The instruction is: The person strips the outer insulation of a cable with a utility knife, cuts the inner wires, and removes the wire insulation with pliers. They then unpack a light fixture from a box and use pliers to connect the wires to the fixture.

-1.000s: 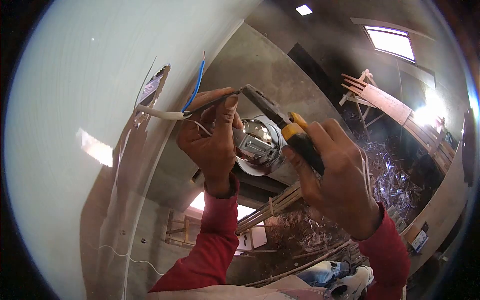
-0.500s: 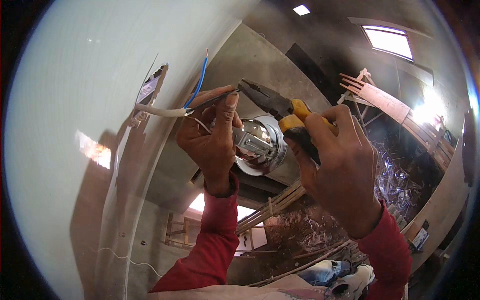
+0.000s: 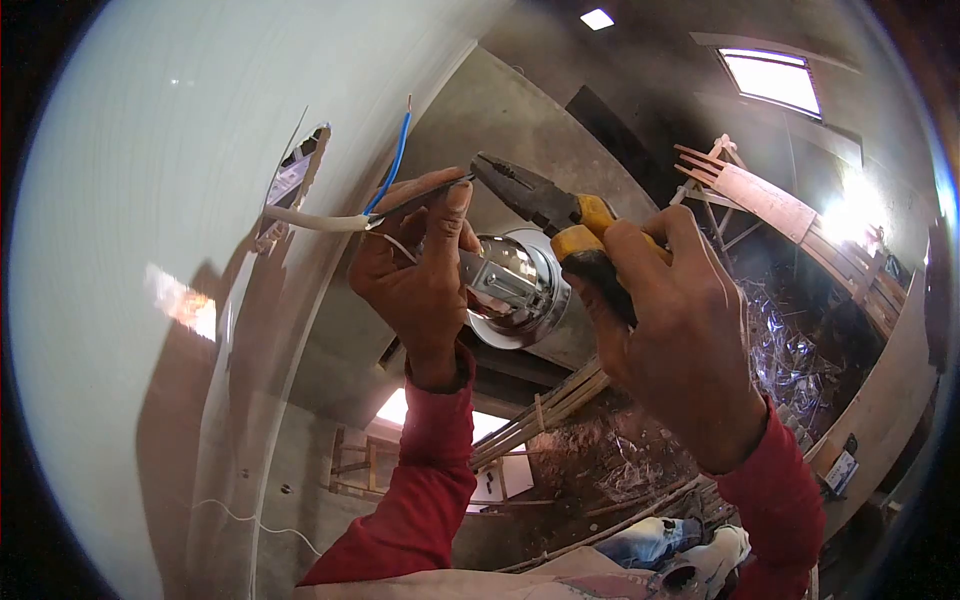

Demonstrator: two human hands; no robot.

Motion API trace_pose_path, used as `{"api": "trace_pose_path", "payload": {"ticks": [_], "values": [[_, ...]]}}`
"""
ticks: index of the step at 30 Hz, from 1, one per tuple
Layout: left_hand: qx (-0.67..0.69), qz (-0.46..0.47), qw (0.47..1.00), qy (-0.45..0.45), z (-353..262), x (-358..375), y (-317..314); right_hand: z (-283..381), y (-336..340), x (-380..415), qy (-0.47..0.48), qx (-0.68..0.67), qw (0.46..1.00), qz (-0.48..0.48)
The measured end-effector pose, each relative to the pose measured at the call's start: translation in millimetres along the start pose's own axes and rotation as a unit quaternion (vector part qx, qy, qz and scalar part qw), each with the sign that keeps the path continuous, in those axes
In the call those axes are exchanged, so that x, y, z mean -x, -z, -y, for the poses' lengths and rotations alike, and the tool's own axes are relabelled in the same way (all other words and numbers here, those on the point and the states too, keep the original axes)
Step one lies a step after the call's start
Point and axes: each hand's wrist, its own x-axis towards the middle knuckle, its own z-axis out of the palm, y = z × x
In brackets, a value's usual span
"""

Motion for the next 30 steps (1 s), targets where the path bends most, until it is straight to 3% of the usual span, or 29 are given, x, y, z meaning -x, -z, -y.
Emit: {"api": "trace_pose_path", "payload": {"ticks": [11,16,22,24,27,30], "values": [[-0.026,0.017,0.997,0.076,-12,-3,2,-6,-1,-2,-0.009,0.03,0.998,0.052],[-0.01,0.01,0.999,0.041,-8,-6,-1,-6,2,-5,-0.018,0.035,0.997,0.071],[-0.028,0.005,0.999,0.029,-13,-8,-3,-6,2,-9,0.063,0.208,0.975,0.057],[-0.041,0.002,0.998,0.039,-14,-8,-3,-5,2,-10,0.123,0.342,0.931,0.017],[-0.079,0.012,0.995,0.055,-16,-9,-1,0,2,-12,0.146,0.417,0.897,-0.002],[-0.048,0.014,0.997,0.065,-16,-15,-6,-2,13,-22,0.151,0.37,0.917,-0.002]]}}
